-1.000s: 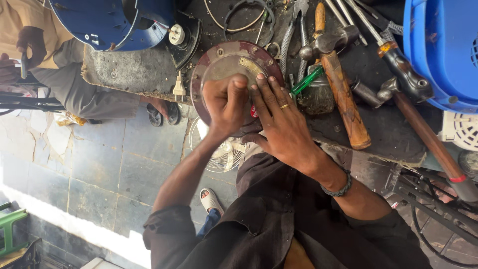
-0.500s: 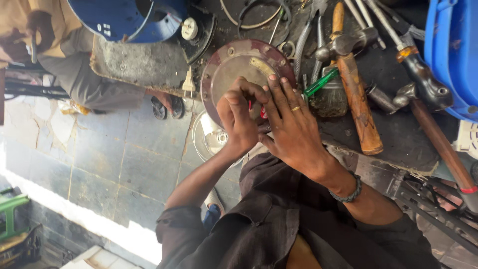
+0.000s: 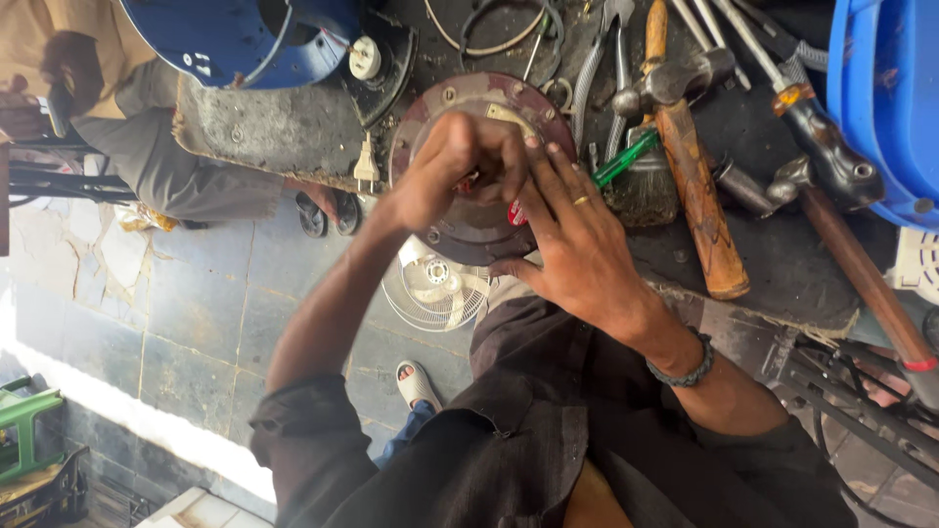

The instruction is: The person uses a screwdriver to loosen and tighten screws on a circular maroon electrical component, likely a fan motor housing. They repeatedly adjust the central wiring and rotate the component to access different screw locations.

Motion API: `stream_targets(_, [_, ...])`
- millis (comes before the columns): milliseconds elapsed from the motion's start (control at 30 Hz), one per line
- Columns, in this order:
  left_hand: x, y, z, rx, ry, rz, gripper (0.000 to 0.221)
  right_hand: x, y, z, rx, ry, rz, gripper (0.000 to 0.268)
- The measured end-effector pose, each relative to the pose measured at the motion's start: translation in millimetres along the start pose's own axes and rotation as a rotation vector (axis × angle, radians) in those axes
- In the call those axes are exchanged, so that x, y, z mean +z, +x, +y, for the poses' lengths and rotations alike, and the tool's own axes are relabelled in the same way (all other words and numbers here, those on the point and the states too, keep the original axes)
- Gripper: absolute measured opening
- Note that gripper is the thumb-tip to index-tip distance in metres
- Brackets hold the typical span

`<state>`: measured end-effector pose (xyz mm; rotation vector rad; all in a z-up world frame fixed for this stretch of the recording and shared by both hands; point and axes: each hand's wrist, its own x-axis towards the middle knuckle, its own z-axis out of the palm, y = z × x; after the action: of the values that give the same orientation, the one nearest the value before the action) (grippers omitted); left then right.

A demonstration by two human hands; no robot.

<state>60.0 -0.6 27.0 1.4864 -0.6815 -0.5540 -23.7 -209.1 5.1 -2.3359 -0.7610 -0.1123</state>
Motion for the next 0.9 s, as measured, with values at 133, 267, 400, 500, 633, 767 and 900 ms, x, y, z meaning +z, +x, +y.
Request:
stream_targets(133, [32, -25, 8, 0.096, 0.156, 0.487, 0.071, -8, 3, -5, -0.019, -0.019, 0.016, 0.1])
stream_targets(267, [39, -47, 13, 0.075, 0.777, 0.744, 0.04, -44, 0, -3, 0.08, -0.108, 0.162, 0.06])
stream_targets(400, [35, -55, 3, -0.168, 0.985, 0.973, 0.04, -80, -20, 21, 0.475, -0.365, 0.053, 0.055])
stream_targets(500, [37, -56, -10, -0.261, 0.712, 1.038, 0.047, -80, -29, 40, 0.513, -0.425, -0.007, 0.063])
stream_targets(633, [41, -60, -22, -0.321, 0.51, 1.091, 0.057, -74, -32, 58, 0.407, -0.468, 0.005, 0.049])
stream_targets(767, [36, -63, -25, -0.333, 0.437, 1.063, 0.067, -82, -33, 73, 0.319, -0.353, 0.087, 0.034])
stream_targets(900, [25, -52, -32, -0.393, 0.379, 1.098, 0.067, -100, -37, 74, 0.474, 0.14, 0.141, 0.022])
